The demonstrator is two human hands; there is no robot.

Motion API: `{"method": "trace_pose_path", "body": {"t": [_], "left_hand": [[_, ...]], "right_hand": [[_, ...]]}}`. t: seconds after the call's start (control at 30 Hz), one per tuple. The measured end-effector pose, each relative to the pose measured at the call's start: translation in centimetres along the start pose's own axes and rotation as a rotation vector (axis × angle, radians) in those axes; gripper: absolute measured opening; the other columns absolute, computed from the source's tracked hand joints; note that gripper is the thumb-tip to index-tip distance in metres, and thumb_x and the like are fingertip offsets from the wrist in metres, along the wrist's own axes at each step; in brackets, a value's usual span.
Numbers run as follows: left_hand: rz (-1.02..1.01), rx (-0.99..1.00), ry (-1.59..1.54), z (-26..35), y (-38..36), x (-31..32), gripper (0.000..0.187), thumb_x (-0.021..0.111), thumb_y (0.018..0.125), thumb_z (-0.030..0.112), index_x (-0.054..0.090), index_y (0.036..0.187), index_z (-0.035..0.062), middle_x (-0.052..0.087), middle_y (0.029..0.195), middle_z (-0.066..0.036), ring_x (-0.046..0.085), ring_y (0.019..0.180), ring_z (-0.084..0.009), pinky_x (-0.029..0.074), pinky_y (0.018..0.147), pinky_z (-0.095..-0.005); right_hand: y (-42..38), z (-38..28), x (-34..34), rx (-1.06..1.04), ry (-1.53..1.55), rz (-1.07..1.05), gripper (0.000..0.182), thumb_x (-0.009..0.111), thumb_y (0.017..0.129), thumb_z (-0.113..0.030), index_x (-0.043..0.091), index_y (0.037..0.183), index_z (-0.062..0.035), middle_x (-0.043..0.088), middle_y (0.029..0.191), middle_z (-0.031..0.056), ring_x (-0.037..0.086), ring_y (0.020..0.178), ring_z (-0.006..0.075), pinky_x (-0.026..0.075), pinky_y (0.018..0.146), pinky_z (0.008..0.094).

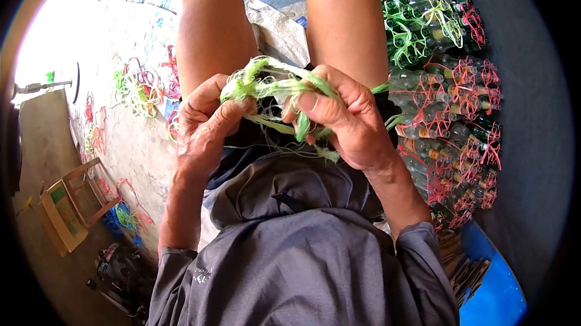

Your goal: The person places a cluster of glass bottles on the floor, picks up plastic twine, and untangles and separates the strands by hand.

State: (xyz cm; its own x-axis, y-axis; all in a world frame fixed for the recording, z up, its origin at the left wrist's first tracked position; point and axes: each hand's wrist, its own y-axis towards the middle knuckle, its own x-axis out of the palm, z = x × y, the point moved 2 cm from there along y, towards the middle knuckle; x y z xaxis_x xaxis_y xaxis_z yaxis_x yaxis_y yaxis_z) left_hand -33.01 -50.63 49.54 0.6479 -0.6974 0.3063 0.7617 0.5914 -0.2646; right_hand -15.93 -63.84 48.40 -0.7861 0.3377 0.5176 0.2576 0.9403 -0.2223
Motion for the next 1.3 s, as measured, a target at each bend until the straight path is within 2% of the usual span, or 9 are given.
{"method": "trace_pose_path", "body": {"t": [0.3,0.6,0.7,0.77,0.83,0.93,1.1,1.27,1.3], "left_hand": [[0.051,-0.055,-0.063,-0.2,0.2,-0.6,0.017,0.06,0.106,0.016,0.064,0.113,0.0009,0.066,0.077,-0.002,0.034,0.053,0.0009,0.025,0.049,-0.0164],[0.07,-0.072,0.008,-0.3,0.4,-0.5,0.009,0.061,0.104,0.013,0.062,0.106,0.0041,0.049,0.073,0.006,0.032,0.057,-0.0024,0.024,0.051,-0.0203],[0.053,-0.058,0.05,-0.2,0.3,-0.7,0.011,0.064,0.103,0.014,0.064,0.103,0.0033,0.051,0.075,0.007,0.034,0.059,-0.0011,0.025,0.052,-0.0202],[0.046,-0.035,0.072,0.2,0.0,-0.6,0.013,0.066,0.103,0.012,0.066,0.107,-0.0004,0.059,0.08,0.006,0.046,0.068,-0.0005,0.035,0.061,-0.0179],[0.037,-0.055,0.09,0.5,-0.3,-1.0,0.014,0.069,0.102,0.009,0.068,0.11,-0.0025,0.067,0.09,0.003,0.056,0.081,-0.0012,0.045,0.073,-0.0176],[0.07,-0.033,0.155,0.4,-0.4,-1.2,0.012,0.07,0.101,0.01,0.068,0.106,-0.0014,0.066,0.088,0.003,0.055,0.079,-0.0008,0.044,0.071,-0.0174],[0.045,0.007,0.235,0.7,-0.6,-2.2,0.012,0.071,0.101,0.011,0.069,0.103,-0.0004,0.062,0.084,0.005,0.051,0.076,0.0,0.041,0.067,-0.0179],[0.047,0.025,0.283,0.9,-0.9,-2.6,0.013,0.071,0.101,0.011,0.066,0.096,0.0011,0.055,0.08,0.008,0.045,0.072,-0.0002,0.036,0.063,-0.0185],[0.049,0.019,0.271,0.6,-1.0,-2.8,0.013,0.07,0.102,0.012,0.065,0.095,0.0015,0.054,0.08,0.008,0.044,0.072,-0.0003,0.036,0.063,-0.0186]], "right_hand": [[0.7,-0.1,-1.5,-0.015,0.053,0.027,0.017,0.059,0.107,-0.021,0.064,0.111,-0.005,0.069,0.095,0.0045,0.059,0.073,0.0069,0.048,0.063,0.022],[0.8,-0.7,-2.7,0.002,0.087,-0.031,0.019,0.057,0.109,-0.02,0.065,0.116,-0.004,0.062,0.092,-0.0015,0.052,0.07,0.0061,0.044,0.062,0.0229],[1.0,-1.2,-3.1,-0.018,0.051,-0.024,0.021,0.058,0.108,-0.02,0.067,0.116,-0.002,0.053,0.075,-0.0048,0.046,0.063,0.0043,0.048,0.064,0.0246],[0.9,-1.9,-3.2,0.029,0.05,-0.006,0.024,0.058,0.108,-0.022,0.068,0.115,-0.0009,0.042,0.064,-0.0079,0.039,0.055,0.0021,0.05,0.06,0.0261],[0.7,-3.0,-4.0,0.121,0.039,-0.037,0.025,0.06,0.107,-0.024,0.069,0.113,-0.0008,0.039,0.061,-0.0106,0.033,0.049,0.0014,0.037,0.048,0.0226],[0.0,-3.9,-4.6,0.104,-0.331,-0.025,0.026,0.066,0.104,-0.026,0.072,0.101,-0.001,0.043,0.061,-0.0112,0.031,0.049,0.0002,0.024,0.046,0.0216],[-0.4,-5.1,-5.0,0.036,-0.67,-0.02,0.034,0.067,0.104,-0.03,0.069,0.084,-0.002,0.051,0.065,-0.0075,0.04,0.063,0.0023,0.033,0.058,0.0232],[-0.3,-3.7,-6.5,-0.067,-0.3,-0.062,0.04,0.066,0.104,-0.028,0.054,0.073,-0.0064,0.048,0.067,-0.0039,0.046,0.062,0.0056,0.034,0.058,0.0236],[0.1,-3.3,-6.6,-0.138,-0.164,-0.137,0.039,0.066,0.103,-0.027,0.052,0.073,-0.0076,0.051,0.078,0.002,0.057,0.07,0.0121,0.044,0.065,0.0255]]}}
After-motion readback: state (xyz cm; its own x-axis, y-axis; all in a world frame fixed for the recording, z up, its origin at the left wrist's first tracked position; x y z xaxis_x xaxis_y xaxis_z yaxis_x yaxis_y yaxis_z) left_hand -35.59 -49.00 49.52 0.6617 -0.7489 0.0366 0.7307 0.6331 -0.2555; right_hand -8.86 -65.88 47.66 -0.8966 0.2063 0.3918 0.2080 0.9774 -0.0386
